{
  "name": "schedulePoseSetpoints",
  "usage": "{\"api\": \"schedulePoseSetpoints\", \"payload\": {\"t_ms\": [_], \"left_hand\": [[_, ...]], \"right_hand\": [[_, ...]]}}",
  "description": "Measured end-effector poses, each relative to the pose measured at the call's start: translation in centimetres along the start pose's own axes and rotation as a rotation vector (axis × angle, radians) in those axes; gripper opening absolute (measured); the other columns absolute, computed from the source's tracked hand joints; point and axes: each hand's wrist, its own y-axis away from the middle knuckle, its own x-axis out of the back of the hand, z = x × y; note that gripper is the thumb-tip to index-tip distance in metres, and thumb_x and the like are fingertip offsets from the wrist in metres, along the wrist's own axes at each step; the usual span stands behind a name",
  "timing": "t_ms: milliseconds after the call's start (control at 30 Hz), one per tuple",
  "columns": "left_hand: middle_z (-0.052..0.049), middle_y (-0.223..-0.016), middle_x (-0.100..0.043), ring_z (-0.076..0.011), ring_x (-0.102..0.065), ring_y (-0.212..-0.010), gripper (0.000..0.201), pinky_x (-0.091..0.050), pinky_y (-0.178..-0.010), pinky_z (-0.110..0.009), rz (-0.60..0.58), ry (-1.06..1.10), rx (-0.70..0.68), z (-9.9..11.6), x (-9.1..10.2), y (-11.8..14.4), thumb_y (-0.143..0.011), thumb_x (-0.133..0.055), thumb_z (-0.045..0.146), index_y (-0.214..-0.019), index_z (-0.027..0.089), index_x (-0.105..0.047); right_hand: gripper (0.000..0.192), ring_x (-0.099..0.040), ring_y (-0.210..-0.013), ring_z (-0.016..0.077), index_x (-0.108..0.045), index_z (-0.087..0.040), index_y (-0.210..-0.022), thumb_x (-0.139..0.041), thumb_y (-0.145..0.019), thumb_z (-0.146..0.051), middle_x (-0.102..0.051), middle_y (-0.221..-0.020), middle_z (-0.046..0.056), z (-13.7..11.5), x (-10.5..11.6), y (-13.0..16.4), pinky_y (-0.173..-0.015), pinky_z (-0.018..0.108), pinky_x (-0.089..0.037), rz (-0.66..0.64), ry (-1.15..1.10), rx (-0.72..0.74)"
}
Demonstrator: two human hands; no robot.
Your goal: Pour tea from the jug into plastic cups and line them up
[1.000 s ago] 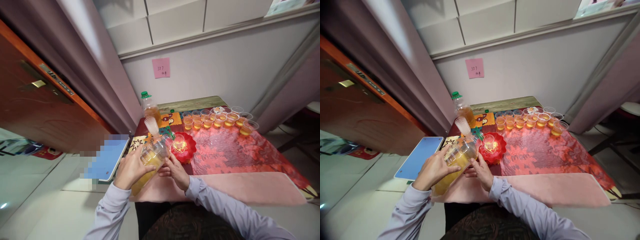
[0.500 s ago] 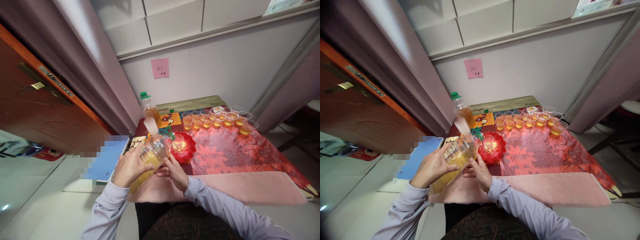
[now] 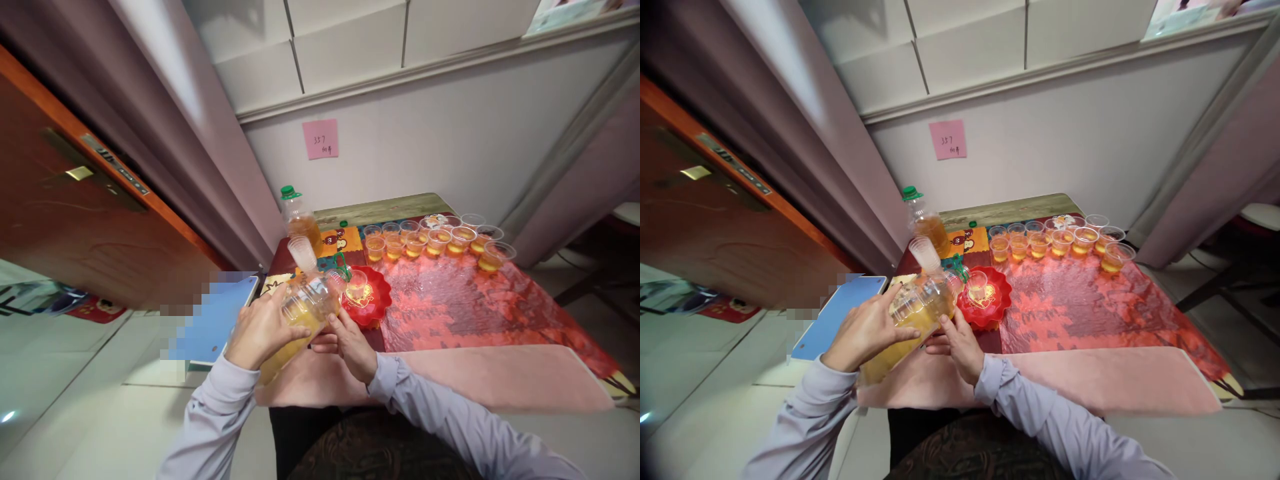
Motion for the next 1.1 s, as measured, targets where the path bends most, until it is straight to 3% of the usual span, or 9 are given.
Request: {"api": "schedulePoseSetpoints", "payload": {"t_ms": [400, 1100], "left_hand": [[-0.013, -0.133, -0.072, -0.0401, -0.068, -0.121, 0.095, -0.053, -0.090, -0.047, -0.082, 0.002, 0.004, 1.0, 1.7, -0.2, -0.073, -0.079, 0.055, -0.156, 0.030, -0.042], [-0.014, -0.131, -0.072, -0.0418, -0.068, -0.120, 0.094, -0.053, -0.092, -0.048, -0.098, -0.047, 0.009, 1.3, 1.8, -0.5, -0.074, -0.077, 0.060, -0.155, 0.029, -0.042]], "right_hand": [[0.066, -0.079, -0.082, 0.0183, -0.048, -0.026, -0.137, -0.071, -0.089, -0.066, -0.078, -0.096, 0.004, -0.2, 0.1, -0.3, -0.071, 0.029, -0.062, -0.011, -0.003, -0.004], [0.064, -0.079, -0.081, 0.0173, -0.048, -0.027, -0.138, -0.071, -0.090, -0.064, -0.078, -0.099, 0.004, -0.3, 0.1, -0.3, -0.071, 0.029, -0.063, -0.006, -0.021, 0.005]]}}
